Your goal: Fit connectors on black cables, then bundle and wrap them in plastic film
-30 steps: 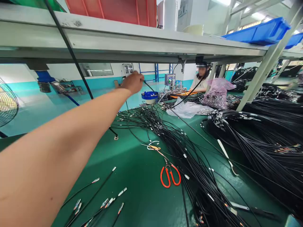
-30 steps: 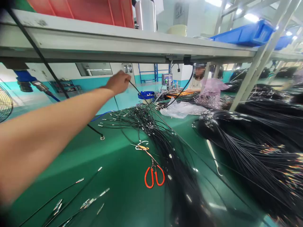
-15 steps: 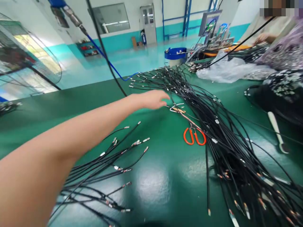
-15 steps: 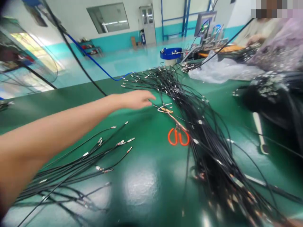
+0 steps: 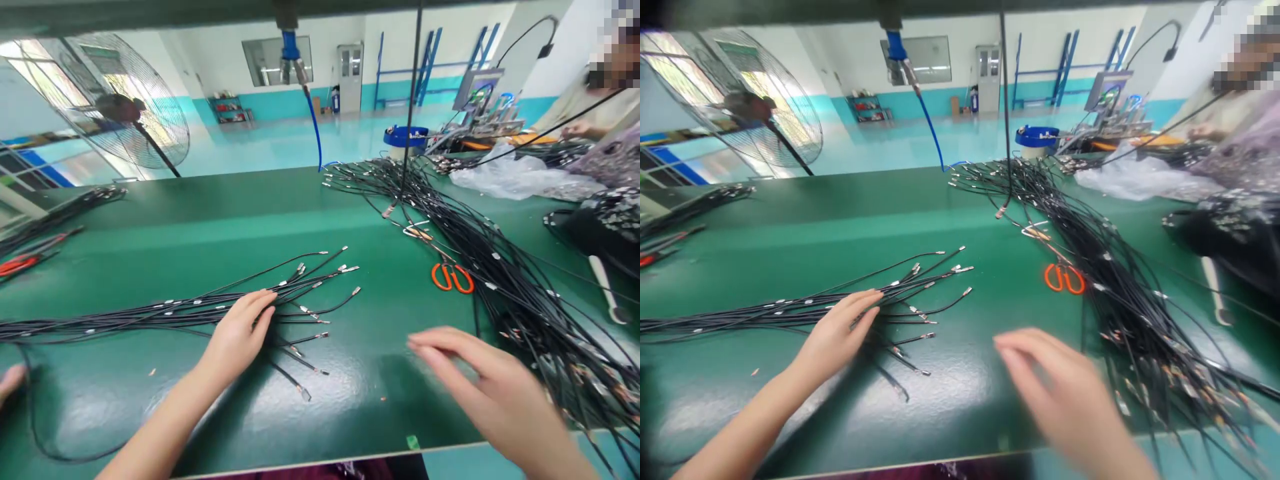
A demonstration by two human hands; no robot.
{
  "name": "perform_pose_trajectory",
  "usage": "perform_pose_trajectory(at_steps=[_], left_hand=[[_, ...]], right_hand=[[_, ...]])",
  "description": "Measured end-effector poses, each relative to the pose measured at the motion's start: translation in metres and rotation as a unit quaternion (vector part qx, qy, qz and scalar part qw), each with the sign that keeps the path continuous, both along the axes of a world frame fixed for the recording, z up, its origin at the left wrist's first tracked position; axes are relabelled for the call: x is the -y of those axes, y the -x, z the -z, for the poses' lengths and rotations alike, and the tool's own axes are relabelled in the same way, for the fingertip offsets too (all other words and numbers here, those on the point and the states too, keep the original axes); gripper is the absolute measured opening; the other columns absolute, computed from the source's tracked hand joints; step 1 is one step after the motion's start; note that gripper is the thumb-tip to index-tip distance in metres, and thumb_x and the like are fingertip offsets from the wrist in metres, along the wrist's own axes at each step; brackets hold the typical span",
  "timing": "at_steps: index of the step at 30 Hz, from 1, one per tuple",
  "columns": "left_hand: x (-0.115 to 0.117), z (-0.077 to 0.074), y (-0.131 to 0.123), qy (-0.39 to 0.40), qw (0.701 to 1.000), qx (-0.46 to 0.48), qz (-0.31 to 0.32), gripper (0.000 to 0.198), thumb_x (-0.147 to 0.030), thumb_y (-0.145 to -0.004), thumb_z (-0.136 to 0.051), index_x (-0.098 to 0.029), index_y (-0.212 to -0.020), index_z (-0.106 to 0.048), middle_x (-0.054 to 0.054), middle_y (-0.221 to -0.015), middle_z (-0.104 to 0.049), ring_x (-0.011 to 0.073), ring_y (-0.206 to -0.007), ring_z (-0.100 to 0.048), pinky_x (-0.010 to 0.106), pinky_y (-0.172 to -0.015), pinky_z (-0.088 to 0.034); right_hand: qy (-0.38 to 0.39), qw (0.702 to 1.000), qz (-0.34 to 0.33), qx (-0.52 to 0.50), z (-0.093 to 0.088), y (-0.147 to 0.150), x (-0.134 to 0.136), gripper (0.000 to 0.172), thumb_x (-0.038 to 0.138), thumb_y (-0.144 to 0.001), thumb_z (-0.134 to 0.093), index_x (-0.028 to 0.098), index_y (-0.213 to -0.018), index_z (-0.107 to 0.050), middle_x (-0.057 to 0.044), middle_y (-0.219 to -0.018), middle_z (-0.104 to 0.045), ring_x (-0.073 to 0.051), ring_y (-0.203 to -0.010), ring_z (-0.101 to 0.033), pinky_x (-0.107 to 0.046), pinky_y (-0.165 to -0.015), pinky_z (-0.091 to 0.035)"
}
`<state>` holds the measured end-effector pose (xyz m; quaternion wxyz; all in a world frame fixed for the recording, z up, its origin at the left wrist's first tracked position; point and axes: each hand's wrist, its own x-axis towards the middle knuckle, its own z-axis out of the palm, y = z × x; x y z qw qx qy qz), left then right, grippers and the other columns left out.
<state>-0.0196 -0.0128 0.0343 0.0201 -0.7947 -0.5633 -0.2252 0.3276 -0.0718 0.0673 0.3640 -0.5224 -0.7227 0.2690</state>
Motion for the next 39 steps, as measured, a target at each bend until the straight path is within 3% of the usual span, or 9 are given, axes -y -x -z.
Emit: perform_pose_trajectory(at_steps=[5, 11, 16, 21, 24, 29, 31, 34, 39], left_hand=[[-0.024, 0.014, -0.005, -0.028, 0.998, -0.048, 0.018, 0.036, -0.029, -0.088, -0.045, -0.008, -0.114, -0.056, 0.013, -0.117, -0.054, 0.0243, -0.11, -0.048, 0.04, -0.097, -0.041], [-0.017, 0.027, -0.003, -0.035, 0.997, -0.014, 0.07, 0.026, -0.022, -0.089, -0.042, -0.017, -0.099, -0.065, 0.009, -0.109, -0.055, 0.0244, -0.113, -0.043, 0.041, -0.096, -0.039], [-0.012, 0.022, -0.001, 0.055, 0.991, 0.017, 0.117, 0.025, -0.021, -0.09, -0.039, -0.019, -0.101, -0.061, 0.008, -0.112, -0.052, 0.0203, -0.103, -0.046, 0.039, -0.09, -0.042], [-0.009, 0.021, 0.0, 0.093, 0.984, -0.001, 0.154, 0.024, -0.019, -0.088, -0.039, -0.024, -0.095, -0.061, 0.004, -0.122, -0.046, 0.0216, -0.117, -0.037, 0.041, -0.095, -0.038], [-0.007, 0.021, 0.002, 0.107, 0.978, -0.013, 0.178, 0.026, -0.017, -0.087, -0.039, -0.029, -0.095, -0.062, 0.001, -0.123, -0.046, 0.0212, -0.122, -0.032, 0.042, -0.097, -0.037], [-0.005, 0.017, 0.005, 0.117, 0.974, -0.023, 0.191, 0.023, -0.023, -0.087, -0.043, -0.033, -0.096, -0.061, -0.002, -0.125, -0.046, 0.0216, -0.123, -0.032, 0.044, -0.096, -0.038], [-0.006, 0.013, 0.002, 0.106, 0.977, -0.008, 0.186, 0.019, -0.027, -0.087, -0.047, -0.034, -0.1, -0.06, -0.002, -0.123, -0.048, 0.0208, -0.12, -0.036, 0.043, -0.096, -0.038], [-0.011, 0.006, -0.007, 0.033, 0.986, 0.055, 0.156, 0.027, -0.025, -0.086, -0.05, -0.028, -0.112, -0.055, 0.003, -0.121, -0.049, 0.0193, -0.118, -0.041, 0.04, -0.098, -0.038], [-0.023, 0.005, -0.021, -0.035, 0.986, 0.112, 0.115, 0.033, -0.016, -0.087, -0.047, -0.019, -0.119, -0.05, 0.006, -0.122, -0.051, 0.0188, -0.12, -0.04, 0.038, -0.103, -0.034]], right_hand=[[-0.034, 0.995, -0.047, 0.082, -0.008, 0.071, -0.083, 0.019, 0.026, -0.087, -0.047, 0.024, -0.097, -0.063, 0.0, -0.1, -0.062, -0.015, -0.093, -0.056, -0.031, -0.083, -0.046], [-0.066, 0.979, -0.076, 0.179, 0.042, 0.092, -0.148, 0.026, 0.019, -0.085, -0.046, 0.019, -0.105, -0.063, -0.002, -0.111, -0.059, -0.018, -0.112, -0.047, -0.038, -0.101, -0.036], [-0.04, 0.983, -0.081, 0.161, 0.061, 0.076, -0.153, 0.031, 0.012, -0.084, -0.038, 0.019, -0.096, -0.066, -0.002, -0.109, -0.06, -0.016, -0.108, -0.05, -0.034, -0.099, -0.037], [0.113, 0.988, -0.017, 0.1, 0.053, 0.061, -0.157, 0.026, 0.025, -0.086, -0.041, 0.021, -0.101, -0.063, 0.0, -0.089, -0.062, -0.011, -0.072, -0.057, -0.026, -0.069, -0.046], [0.119, 0.987, -0.015, 0.106, 0.057, 0.066, -0.159, 0.027, 0.034, -0.086, -0.046, 0.025, -0.105, -0.062, 0.001, -0.076, -0.059, -0.01, -0.061, -0.051, -0.025, -0.061, -0.043], [-0.022, 0.988, -0.049, 0.146, 0.066, 0.084, -0.166, 0.026, 0.038, -0.083, -0.055, 0.027, -0.105, -0.065, -0.004, -0.101, -0.057, -0.016, -0.094, -0.05, -0.031, -0.088, -0.04], [-0.022, 0.987, -0.063, 0.144, 0.063, 0.089, -0.167, 0.018, 0.035, -0.082, -0.057, 0.025, -0.093, -0.068, -0.003, -0.101, -0.057, -0.016, -0.097, -0.049, -0.033, -0.091, -0.038], [0.122, 0.991, -0.055, 0.031, 0.05, 0.093, -0.161, 0.017, 0.033, -0.08, -0.058, 0.018, -0.081, -0.067, -0.003, -0.087, -0.062, -0.013, -0.08, -0.054, -0.028, -0.077, -0.044], [0.323, 0.913, -0.056, -0.244, 0.023, 0.1, -0.143, 0.031, 0.04, -0.071, -0.067, 0.011, -0.08, -0.065, -0.005, -0.073, -0.062, -0.008, -0.062, -0.054, -0.019, -0.058, -0.041]])
